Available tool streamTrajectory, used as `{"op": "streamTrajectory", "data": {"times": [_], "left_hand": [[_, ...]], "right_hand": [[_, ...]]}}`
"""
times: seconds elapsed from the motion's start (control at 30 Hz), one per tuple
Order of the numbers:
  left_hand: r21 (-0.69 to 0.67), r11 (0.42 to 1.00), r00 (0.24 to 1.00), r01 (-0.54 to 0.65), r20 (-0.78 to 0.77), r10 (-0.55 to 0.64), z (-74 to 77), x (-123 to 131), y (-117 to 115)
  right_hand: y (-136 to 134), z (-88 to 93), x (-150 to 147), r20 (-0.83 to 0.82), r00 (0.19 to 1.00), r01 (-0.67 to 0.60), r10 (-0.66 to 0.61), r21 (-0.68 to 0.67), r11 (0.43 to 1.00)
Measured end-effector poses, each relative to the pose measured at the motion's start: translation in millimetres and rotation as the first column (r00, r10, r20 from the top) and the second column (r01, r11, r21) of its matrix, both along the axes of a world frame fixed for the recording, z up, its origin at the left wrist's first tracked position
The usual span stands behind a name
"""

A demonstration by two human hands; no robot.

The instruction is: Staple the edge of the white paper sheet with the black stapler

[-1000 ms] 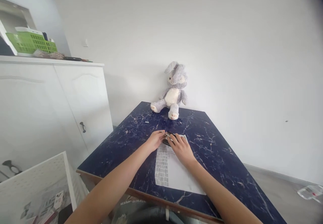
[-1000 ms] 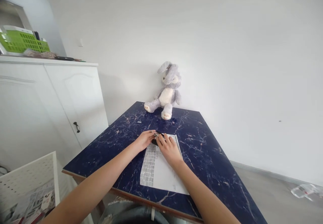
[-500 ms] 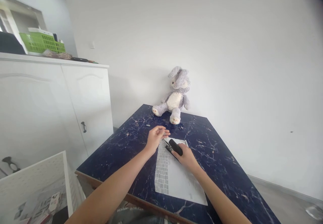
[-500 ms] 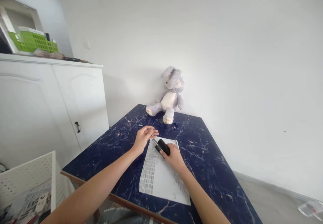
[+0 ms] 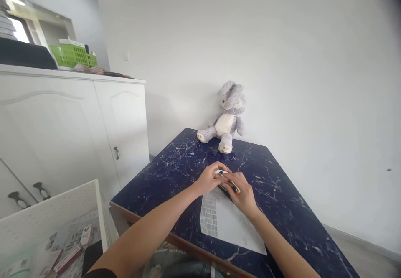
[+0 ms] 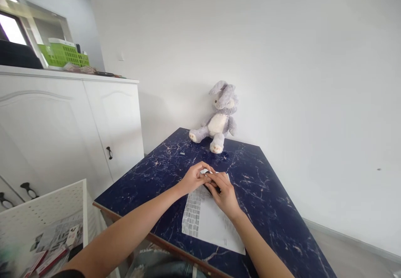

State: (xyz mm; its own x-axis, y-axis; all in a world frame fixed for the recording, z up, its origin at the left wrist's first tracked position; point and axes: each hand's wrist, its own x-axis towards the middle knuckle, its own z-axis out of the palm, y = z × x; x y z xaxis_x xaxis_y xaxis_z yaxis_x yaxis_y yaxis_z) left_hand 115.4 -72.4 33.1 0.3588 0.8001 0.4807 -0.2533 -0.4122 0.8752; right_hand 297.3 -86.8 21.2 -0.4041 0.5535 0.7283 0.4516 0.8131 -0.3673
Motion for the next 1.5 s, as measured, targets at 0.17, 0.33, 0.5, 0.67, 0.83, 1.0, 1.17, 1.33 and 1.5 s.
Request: {"op": "streamTrajectory", "data": {"times": [0.17, 0.33, 0.5, 0.67, 0.83, 1.0, 1.17, 1.33, 1.5], "left_hand": [[0.005, 0.999, 0.999, 0.037, 0.015, -0.037, 3.7, 2, -4], [-0.107, 0.987, 0.99, -0.122, 0.055, 0.128, 3.9, -15, 18], [-0.03, 0.797, 0.75, -0.603, -0.363, 0.554, -10.6, -63, 77], [0.248, 0.618, 0.429, -0.746, -0.532, 0.73, -34.6, -101, 121], [0.257, 0.655, 0.379, -0.711, -0.644, 0.664, -50.1, -106, 131], [0.278, 0.644, 0.358, -0.712, -0.646, 0.675, -40.1, -96, 117], [0.2, 0.747, 0.582, -0.634, -0.514, 0.631, -34.3, -66, 84], [0.085, 0.861, 0.791, -0.501, -0.359, 0.495, -38.3, -44, 56], [0.185, 0.896, 0.826, -0.403, -0.348, 0.443, -34.6, -51, 47]], "right_hand": [[1, -1.5, 3, -0.032, 0.999, 0.006, -0.005, 0.016, 1.0], [40, 0.4, 44, -0.073, 0.933, 0.338, -0.353, -0.164, 0.927], [107, -11.5, 121, 0.122, 0.815, 0.569, -0.567, -0.359, 0.74], [137, -44.1, 151, 0.25, 0.707, 0.707, -0.661, -0.244, 0.664], [135, -60.1, 145, 0.278, 0.671, 0.741, -0.687, -0.219, 0.635], [111, -29.5, 107, 0.226, 0.76, 0.647, -0.609, -0.174, 0.743], [65, -5.9, 41, 0.321, 0.938, 0.284, -0.133, -0.486, 0.827], [36, -11.0, 5, 0.404, 0.906, 0.302, -0.128, -0.402, 0.864], [35, -12.0, 4, 0.334, 0.938, 0.236, -0.097, -0.407, 0.883]]}}
